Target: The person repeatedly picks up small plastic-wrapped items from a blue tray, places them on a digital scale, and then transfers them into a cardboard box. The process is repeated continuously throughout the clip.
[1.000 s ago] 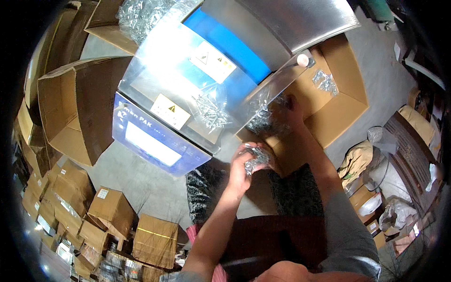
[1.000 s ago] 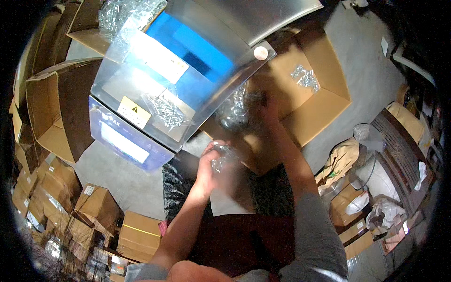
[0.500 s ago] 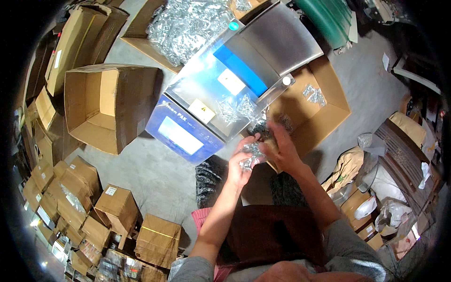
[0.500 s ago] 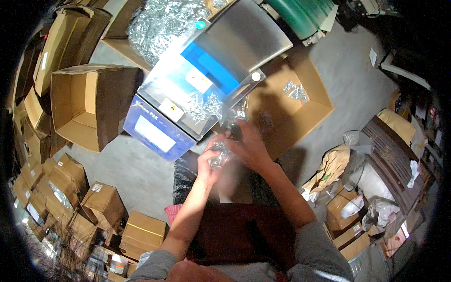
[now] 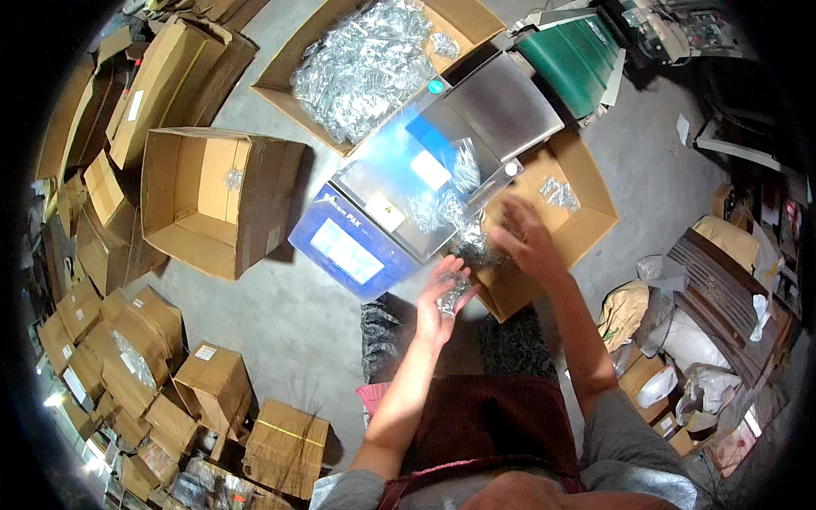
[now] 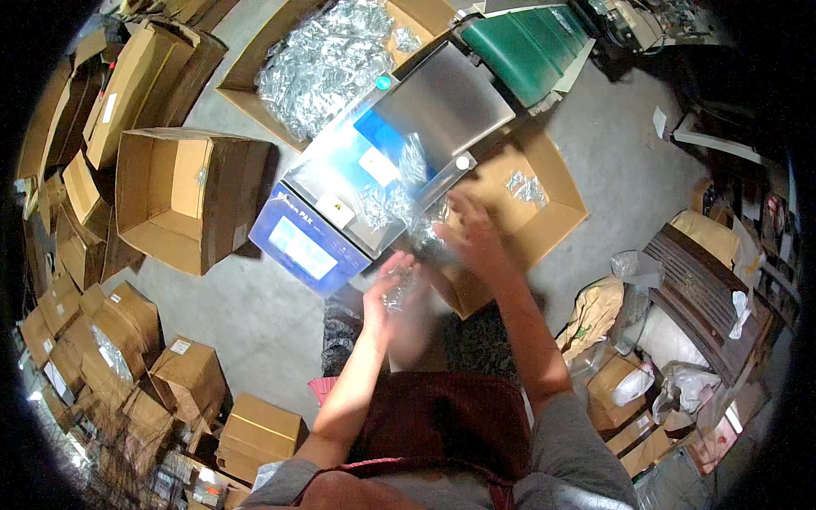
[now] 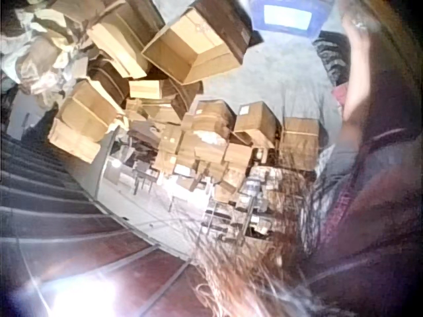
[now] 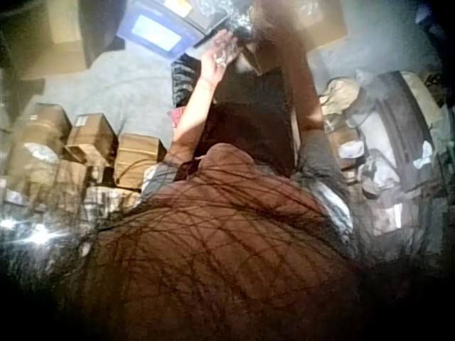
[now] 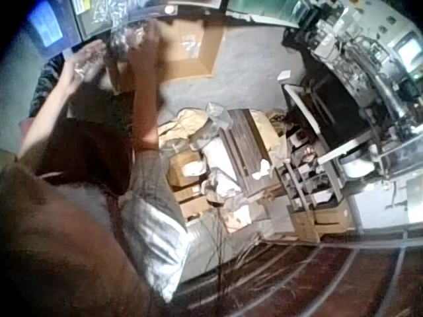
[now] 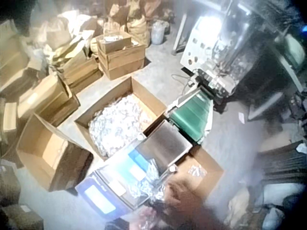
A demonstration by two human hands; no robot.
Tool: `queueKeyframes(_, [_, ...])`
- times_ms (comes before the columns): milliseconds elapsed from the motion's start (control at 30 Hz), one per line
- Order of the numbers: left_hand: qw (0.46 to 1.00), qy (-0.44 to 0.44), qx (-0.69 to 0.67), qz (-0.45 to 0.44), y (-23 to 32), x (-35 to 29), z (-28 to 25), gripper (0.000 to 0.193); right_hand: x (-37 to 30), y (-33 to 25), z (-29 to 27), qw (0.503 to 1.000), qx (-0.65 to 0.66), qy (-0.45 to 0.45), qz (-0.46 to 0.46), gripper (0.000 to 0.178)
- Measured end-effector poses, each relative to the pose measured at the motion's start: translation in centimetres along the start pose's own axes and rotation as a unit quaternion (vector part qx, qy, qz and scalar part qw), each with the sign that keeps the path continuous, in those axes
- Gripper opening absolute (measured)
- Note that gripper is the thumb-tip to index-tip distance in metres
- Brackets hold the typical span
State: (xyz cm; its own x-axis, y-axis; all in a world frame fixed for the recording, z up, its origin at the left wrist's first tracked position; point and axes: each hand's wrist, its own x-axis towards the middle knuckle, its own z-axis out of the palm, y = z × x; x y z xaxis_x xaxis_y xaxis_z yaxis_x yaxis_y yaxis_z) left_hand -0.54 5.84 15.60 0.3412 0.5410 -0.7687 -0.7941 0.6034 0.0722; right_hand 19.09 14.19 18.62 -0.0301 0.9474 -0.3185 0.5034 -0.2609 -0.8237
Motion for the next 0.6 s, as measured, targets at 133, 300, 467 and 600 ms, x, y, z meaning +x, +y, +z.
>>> queueKeyframes(133, [0.996,-0.004,0.087,0.001,-1.8,1.0,-1.2,0.047,-5.5,5.6,3.7,0.933,0.274,-0.190,0.135,0.060])
queueKeyframes(300, [0.993,0.024,0.107,-0.039,-4.2,1.2,-2.9,0.038,-8.7,3.8,6.5,0.969,0.125,-0.202,0.065,0.046])
queueKeyframes(467, [0.970,-0.008,0.242,-0.013,-3.2,0.2,-6.1,0.034,-8.0,3.6,5.6,0.874,0.330,-0.185,0.305,0.042])
queueKeyframes(600, [0.966,-0.005,0.258,0.001,-2.9,-0.1,-8.9,0.030,-7.9,6.5,5.1,0.881,0.325,-0.085,0.334,0.035])
